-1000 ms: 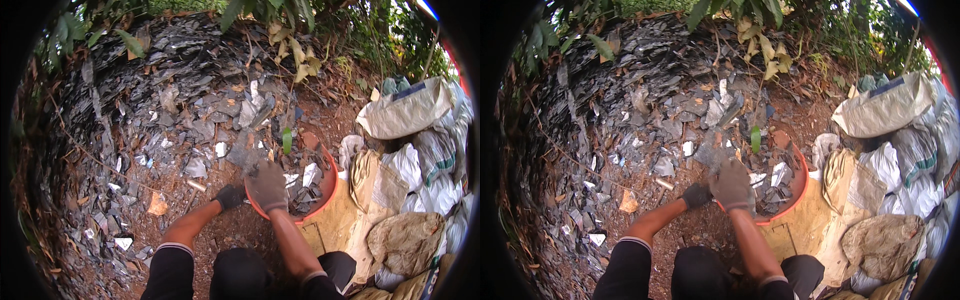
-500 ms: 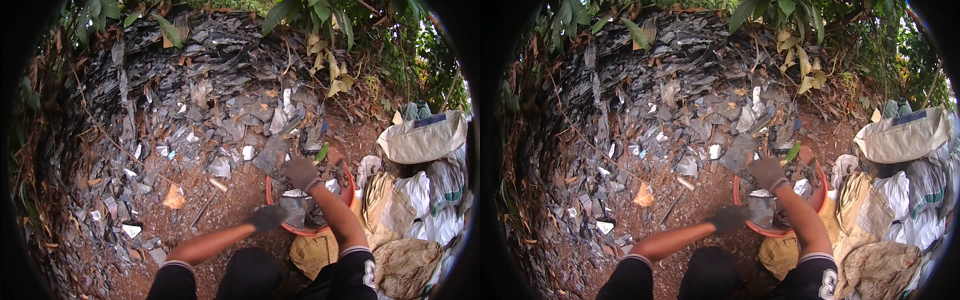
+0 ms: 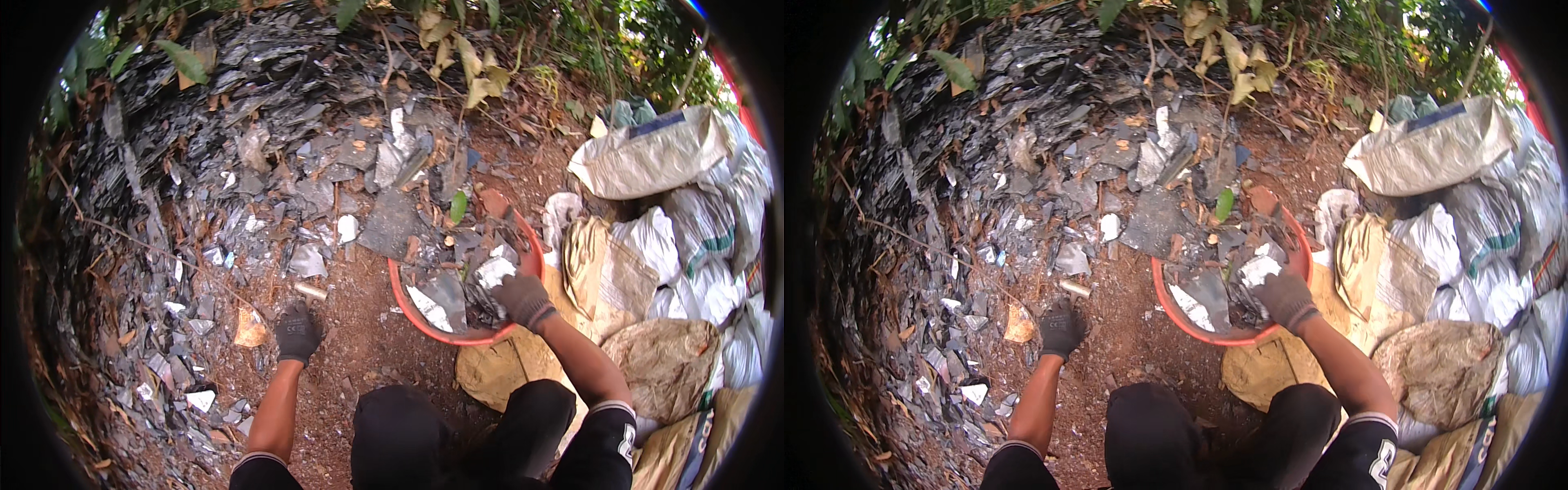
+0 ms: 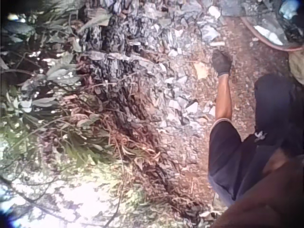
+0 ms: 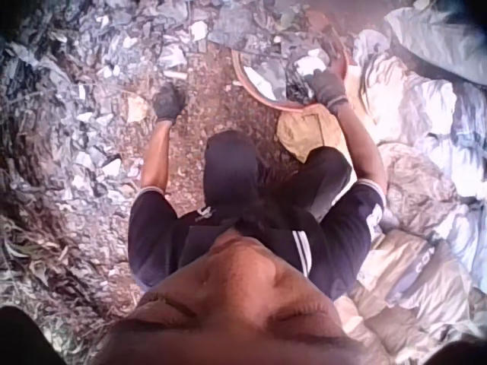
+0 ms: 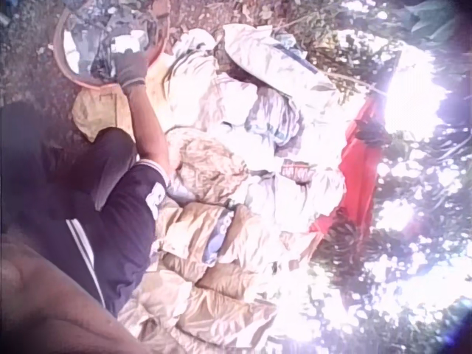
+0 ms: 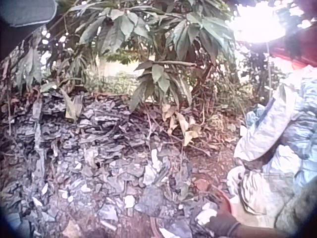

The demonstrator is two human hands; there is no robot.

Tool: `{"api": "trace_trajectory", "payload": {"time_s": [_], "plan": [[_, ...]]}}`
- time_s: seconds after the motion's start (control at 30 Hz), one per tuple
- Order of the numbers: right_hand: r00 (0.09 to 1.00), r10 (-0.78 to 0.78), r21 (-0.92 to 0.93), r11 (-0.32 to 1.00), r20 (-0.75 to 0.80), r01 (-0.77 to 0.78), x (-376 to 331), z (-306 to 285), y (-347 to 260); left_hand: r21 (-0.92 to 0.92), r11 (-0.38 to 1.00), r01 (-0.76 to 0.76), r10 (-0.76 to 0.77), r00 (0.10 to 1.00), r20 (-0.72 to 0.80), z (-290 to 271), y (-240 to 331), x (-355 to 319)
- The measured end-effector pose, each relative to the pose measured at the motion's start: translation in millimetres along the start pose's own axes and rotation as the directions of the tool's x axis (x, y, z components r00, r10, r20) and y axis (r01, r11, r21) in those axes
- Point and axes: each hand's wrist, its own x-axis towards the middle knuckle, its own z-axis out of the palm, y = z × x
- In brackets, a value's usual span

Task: The person sits on the ground and uses gloved hands to pick up slate-like debris and leaves from the soil, placing them into a red bucket. After filling the bucket, the person pours the contents into a large sack and adjusts the sack opening.

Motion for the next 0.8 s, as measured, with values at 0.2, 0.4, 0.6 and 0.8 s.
{"api": "trace_trajectory", "payload": {"time_s": [0.2,0.4,0.6,0.8], "plan": [[0.989,0.145,0.674,0.733,-0.019,-0.095,3,-113,-79,-0.511,0.801,0.312,-0.047,0.883,0.467,-22,13,7],[0.988,0.08,0.918,-0.385,0.135,-0.094,-7,-39,-205,-0.913,0.406,-0.043,0.384,0.914,0.128,-49,152,13],[0.543,0.839,0.983,0.082,0.023,-0.167,-52,-13,-168,-0.891,0.347,-0.294,0.638,0.77,-0.006,-57,204,52],[0.556,0.826,0.659,0.367,0.094,-0.657,-79,-9,-127,-0.501,0.518,-0.693,0.533,0.72,-0.444,42,220,72]]}}
